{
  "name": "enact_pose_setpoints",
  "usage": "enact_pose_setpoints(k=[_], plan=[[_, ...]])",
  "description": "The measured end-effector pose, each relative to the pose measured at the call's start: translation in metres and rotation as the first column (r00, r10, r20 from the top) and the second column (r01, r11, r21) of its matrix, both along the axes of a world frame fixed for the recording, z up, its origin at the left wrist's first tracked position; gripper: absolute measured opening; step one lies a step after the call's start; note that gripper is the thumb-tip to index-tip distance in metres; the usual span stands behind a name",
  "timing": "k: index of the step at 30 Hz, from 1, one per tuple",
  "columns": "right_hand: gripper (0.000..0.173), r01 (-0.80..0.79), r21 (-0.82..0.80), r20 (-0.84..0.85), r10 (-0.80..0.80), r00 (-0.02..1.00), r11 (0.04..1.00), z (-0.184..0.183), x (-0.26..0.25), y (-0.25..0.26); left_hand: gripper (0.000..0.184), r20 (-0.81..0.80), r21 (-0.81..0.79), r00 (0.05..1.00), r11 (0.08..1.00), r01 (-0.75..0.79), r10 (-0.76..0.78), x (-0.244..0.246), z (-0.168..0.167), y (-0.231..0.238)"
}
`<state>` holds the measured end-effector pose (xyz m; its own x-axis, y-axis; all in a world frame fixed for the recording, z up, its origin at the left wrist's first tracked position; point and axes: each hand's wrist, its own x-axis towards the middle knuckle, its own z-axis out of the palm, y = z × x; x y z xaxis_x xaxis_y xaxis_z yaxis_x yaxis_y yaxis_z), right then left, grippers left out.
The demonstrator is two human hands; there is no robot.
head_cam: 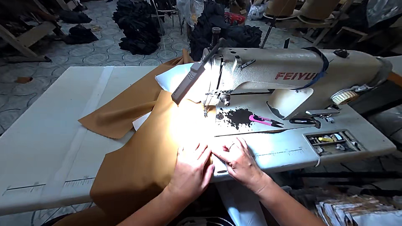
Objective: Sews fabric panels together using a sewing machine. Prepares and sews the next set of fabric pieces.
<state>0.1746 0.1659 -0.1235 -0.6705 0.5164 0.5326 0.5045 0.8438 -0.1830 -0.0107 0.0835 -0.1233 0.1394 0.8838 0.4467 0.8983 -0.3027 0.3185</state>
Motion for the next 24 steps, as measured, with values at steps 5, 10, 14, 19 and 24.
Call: enact_pose_setpoints(k=[5,10,14,19,24], plan=[[0.037,-0.015,0.015,0.019,0.014,1.000,1.000,0.001,0.001,0.003,0.037,0.053,0.068,0.998,0.997,-0.028,0.025,-0.002,-0.006,0.000],[0.039,-0.018,-0.003,0.047,0.018,0.999,1.000,0.005,-0.004,0.015,0.036,0.054,0.060,0.998,0.998,-0.026,0.023,-0.006,-0.002,0.015],[0.038,-0.011,-0.066,0.084,0.016,0.996,0.998,0.009,-0.014,0.037,0.035,0.033,0.021,0.999,1.000,-0.008,0.007,-0.016,0.006,0.041],[0.034,0.014,-0.086,0.143,-0.001,0.990,0.996,0.019,-0.032,0.065,0.028,-0.018,-0.121,1.000,0.993,-0.003,0.001,-0.029,0.019,0.076],[0.034,0.149,-0.201,0.238,-0.100,0.966,0.968,0.029,-0.047,0.076,0.029,-0.020,-0.224,1.000,0.974,-0.027,0.023,-0.033,0.026,0.098]])
